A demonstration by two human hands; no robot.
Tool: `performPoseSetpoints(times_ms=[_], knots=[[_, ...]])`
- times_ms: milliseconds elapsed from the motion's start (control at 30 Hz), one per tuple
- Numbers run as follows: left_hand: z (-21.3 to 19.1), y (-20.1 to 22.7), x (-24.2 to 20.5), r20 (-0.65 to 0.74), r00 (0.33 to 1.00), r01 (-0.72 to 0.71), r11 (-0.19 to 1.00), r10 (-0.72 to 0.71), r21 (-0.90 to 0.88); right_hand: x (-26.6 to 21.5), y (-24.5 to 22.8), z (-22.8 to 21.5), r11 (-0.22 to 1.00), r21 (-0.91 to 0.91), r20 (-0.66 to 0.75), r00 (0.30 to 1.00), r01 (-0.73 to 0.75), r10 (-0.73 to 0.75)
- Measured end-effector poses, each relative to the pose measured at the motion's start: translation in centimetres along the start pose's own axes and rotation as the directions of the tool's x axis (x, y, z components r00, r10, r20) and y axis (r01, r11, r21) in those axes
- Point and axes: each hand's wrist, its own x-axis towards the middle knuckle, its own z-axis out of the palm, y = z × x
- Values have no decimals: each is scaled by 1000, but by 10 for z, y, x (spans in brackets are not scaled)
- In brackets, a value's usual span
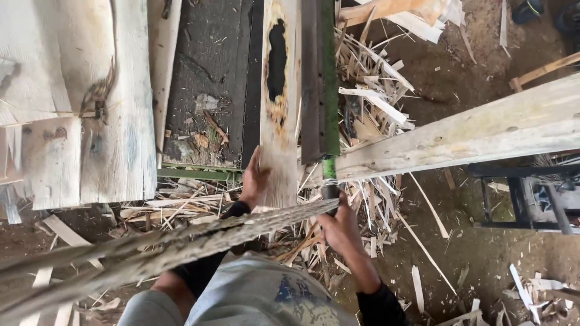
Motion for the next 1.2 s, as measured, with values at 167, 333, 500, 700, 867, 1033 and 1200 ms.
performPoseSetpoints(times_ms=[167, 333, 500, 700, 867, 1033, 1200], knots=[[-1, 15, 18, -60, 996, -59, 990, 67, 132, 41, 63, 40, 997, -56, -36, 998, -54, 52], [3, 1, 33, -58, 998, -8, 989, 16, 147, 21, 30, 23, 996, -87, -17, 1000, -15, 14], [2, 22, 34, -71, 995, -63, 996, 68, 69, -6, -3, -9, 999, -13, -10, 999, -36, 36], [0, 32, 28, -114, 966, -208, 960, 232, 187, 73, 125, 88, 975, -222, -182, 983, -12, -29], [-7, 43, 38, -91, 983, 177, 949, -159, 261, 133, 202, 106, 956, -122, -58, 960, 266, -274], [-36, -17, 40, -79, 981, -192, 894, 175, -405, 49, 79, 60, 991, -127, -58, 998, -32, 24], [-71, 134, -50, -106, 885, 412, 656, -453, 633, 38, 61, 47, 989, -138, -39, 998, -50, 45]])
